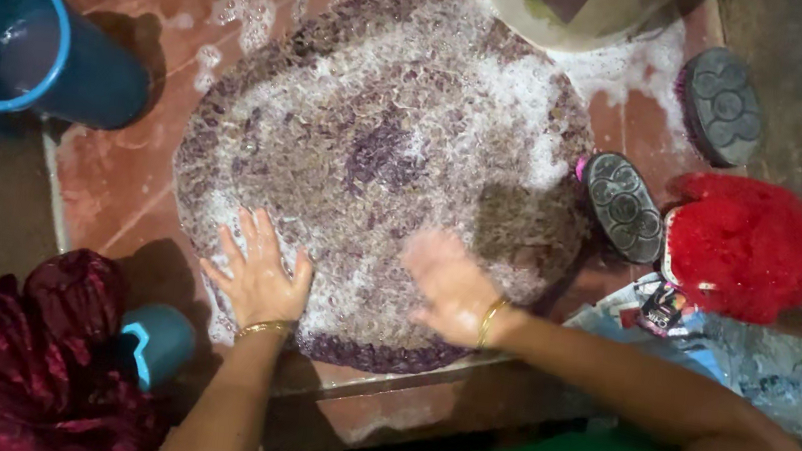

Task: The person washes a mat by hand in a basin with soapy water, then spreads it on the floor and scrubs it with a brush while applying more soap and rinsing it with water from a pitcher.

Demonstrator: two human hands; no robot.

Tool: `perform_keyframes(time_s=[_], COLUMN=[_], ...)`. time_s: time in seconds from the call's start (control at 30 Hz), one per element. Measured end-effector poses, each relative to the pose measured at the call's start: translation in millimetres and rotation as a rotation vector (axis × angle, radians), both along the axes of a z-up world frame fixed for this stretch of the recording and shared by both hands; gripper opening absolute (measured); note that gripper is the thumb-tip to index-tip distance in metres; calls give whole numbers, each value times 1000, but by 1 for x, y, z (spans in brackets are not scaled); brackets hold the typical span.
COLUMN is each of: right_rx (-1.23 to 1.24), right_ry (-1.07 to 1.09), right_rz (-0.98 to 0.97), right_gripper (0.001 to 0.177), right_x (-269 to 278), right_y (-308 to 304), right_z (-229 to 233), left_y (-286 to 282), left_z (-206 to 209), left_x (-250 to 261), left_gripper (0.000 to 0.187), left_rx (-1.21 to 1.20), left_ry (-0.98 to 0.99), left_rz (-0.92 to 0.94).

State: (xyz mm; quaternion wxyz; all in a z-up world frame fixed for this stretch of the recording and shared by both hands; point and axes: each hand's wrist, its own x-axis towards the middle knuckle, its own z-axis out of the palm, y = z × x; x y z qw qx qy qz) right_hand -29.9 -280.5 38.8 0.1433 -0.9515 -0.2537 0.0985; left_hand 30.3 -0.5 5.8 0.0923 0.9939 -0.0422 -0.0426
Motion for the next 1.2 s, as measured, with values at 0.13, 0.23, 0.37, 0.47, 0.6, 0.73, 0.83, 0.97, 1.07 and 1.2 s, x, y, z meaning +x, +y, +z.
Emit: perform_keyframes(time_s=[0.13, 0.23, 0.37, 0.47, 0.6, 0.73, 0.83, 0.97, 1.07, 1.2], right_rx=[-132, -194, -440, 171, 173, -103, -114, -113, -286, 163], right_ry=[99, -287, 259, 7, -232, 100, 122, 2, 145, -88], right_rz=[-192, -527, -650, -260, 97, -262, -528, -561, -187, 127], right_gripper=[72, 67, 62, 57, 69, 73, 75, 89, 98, 91], right_x=[78, 131, 157, 110, 124, 205, 217, 169, 98, 20], right_y=[-36, -77, -5, 92, 155, 83, 15, -18, 28, 38], right_z=[4, 18, 32, 24, 4, 11, 32, 22, -4, -22], left_y=[1, -1, -1, 0, 0, 1, 0, 0, 2, 1], left_z=[-3, -2, 0, -3, -3, -3, 1, 4, 8, 10], left_x=[0, 1, 2, 2, 7, 1, 2, 3, 0, -3], left_gripper=[87, 87, 89, 93, 84, 80, 82, 81, 81, 82], left_rx=[0, -16, -6, 23, 173, 34, 15, 10, 1, -38], left_ry=[-7, -9, 19, 28, 178, 6, 24, 24, 26, -10], left_rz=[6, 4, 19, 22, 3, 19, 26, 20, 26, 9])
